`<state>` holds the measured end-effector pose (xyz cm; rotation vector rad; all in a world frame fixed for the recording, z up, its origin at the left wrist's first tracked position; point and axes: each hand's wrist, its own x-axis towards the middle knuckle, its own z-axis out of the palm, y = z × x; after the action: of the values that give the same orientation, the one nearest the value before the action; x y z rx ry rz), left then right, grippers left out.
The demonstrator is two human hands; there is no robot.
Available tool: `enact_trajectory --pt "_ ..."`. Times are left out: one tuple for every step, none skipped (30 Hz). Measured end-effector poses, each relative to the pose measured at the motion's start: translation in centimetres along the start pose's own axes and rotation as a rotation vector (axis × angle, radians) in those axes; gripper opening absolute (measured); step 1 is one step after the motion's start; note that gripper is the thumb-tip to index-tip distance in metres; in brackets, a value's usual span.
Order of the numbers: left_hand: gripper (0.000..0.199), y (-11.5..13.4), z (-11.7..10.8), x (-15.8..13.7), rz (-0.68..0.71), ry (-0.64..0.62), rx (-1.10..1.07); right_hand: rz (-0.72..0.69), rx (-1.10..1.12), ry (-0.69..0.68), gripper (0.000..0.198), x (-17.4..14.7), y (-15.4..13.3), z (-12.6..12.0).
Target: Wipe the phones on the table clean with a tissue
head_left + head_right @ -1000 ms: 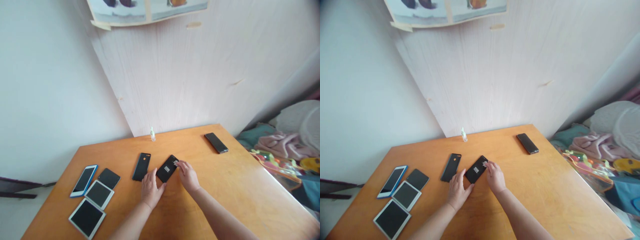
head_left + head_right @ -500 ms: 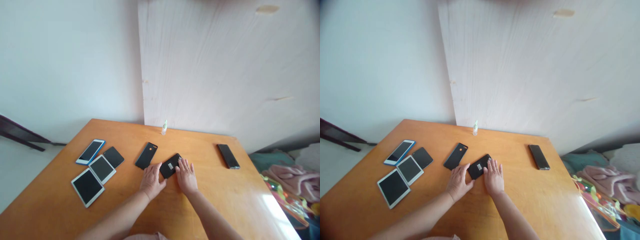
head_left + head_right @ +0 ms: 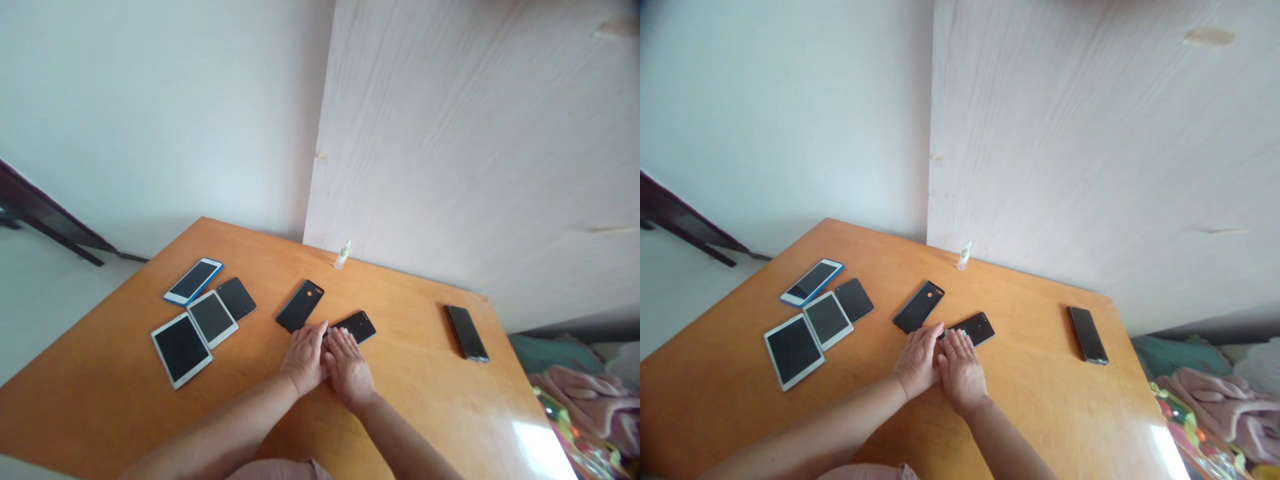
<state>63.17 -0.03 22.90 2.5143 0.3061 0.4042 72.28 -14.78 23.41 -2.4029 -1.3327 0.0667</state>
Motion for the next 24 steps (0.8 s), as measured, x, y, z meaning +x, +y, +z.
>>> enact_trajectory --pt "0.079 0.0 0.0 0.0 -0.005 -0.001 -0.002 -0.069 0.014 -0.024 0.044 -0.1 -0.1 0.1" --pt "0.08 0.0 0.0 0.0 -0.009 -0.002 -0.005 -0.096 0.018 -0.029 0.044 -0.1 0.0 0.1" --pt "0.081 0.1 0.0 0.0 -0.011 -0.002 -0.009 -0.076 0.011 -0.017 0.044 0.2 0.5 -0.1" --pt "0.083 0.1 0.0 0.0 -0.012 0.0 -0.013 -0.012 -0.007 0.013 0.044 0.5 1.1 -0.3" --pt "0.085 0.2 -0.1 0.0 -0.01 0.002 -0.017 0.08 -0.031 0.052 0.044 1.0 1.7 -0.4" --pt "0.087 0.3 -0.2 0.0 -0.008 0.003 -0.019 0.177 -0.055 0.088 0.045 1.5 2.1 -0.5" --pt "0.087 0.3 -0.2 0.1 -0.006 0.004 -0.017 0.246 -0.075 0.113 0.045 1.9 2.3 -0.5" --pt "0.087 0.4 -0.3 0.1 -0.007 0.008 -0.013 0.267 -0.084 0.12 0.045 2.2 2.2 -0.4" --pt "0.085 0.4 -0.3 0.1 -0.007 0.014 -0.008 0.238 -0.081 0.11 0.045 2.3 1.9 -0.1" --pt "0.082 0.5 -0.3 0.1 -0.005 0.019 -0.003 0.168 -0.069 0.085 0.044 2.4 1.5 0.1" --pt "0.079 0.5 -0.3 0.1 -0.002 0.026 0.002 0.082 -0.055 0.052 0.043 2.4 1.2 0.3" --pt "0.077 0.5 -0.3 0.2 0.001 0.03 0.005 0.011 -0.042 0.023 0.043 2.4 1.0 0.4" --pt "0.077 0.5 -0.3 0.2 0.005 0.031 0.005 -0.019 -0.038 0.006 0.043 2.5 1.2 0.4" --pt "0.078 0.5 -0.3 0.2 0.006 0.028 0.003 0.002 -0.045 0.006 0.042 2.8 1.6 0.2" --pt "0.081 0.5 -0.4 0.2 0.006 0.023 0.0 0.067 -0.062 0.021 0.042 3.0 2.2 -0.1" --pt "0.083 0.4 -0.4 0.2 0.004 0.017 -0.003 0.157 -0.085 0.046 0.042 3.3 3.0 -0.4" --pt "0.084 0.4 -0.4 0.2 0.003 0.01 -0.005 0.246 -0.108 0.07 0.042 3.6 3.6 -0.7" --pt "0.085 0.4 -0.4 0.2 0.004 0.006 -0.007 0.311 -0.129 0.091 0.043 3.8 3.9 -0.9" --pt "0.084 0.4 -0.4 0.2 0.002 0.006 -0.008 0.329 -0.144 0.1 0.043 3.7 4.0 -0.9" --pt "0.084 0.4 -0.3 0.2 0.0 0.008 -0.007 0.296 -0.148 0.097 0.044 3.5 3.7 -0.8" --pt "0.083 0.4 -0.3 0.1 0.0 0.011 -0.008 0.219 -0.142 0.08 0.044 3.2 3.1 -0.6" --pt "0.081 0.4 -0.3 0.1 0.002 0.013 -0.01 0.115 -0.127 0.053 0.044 2.8 2.5 -0.4" --pt "0.08 0.4 -0.3 0.1 0.005 0.012 -0.014 0.009 -0.103 0.017 0.045 2.4 1.9 -0.2" --pt "0.078 0.4 -0.2 0.1 0.008 0.009 -0.017 -0.078 -0.08 -0.016 0.046 2.1 1.6 -0.2"
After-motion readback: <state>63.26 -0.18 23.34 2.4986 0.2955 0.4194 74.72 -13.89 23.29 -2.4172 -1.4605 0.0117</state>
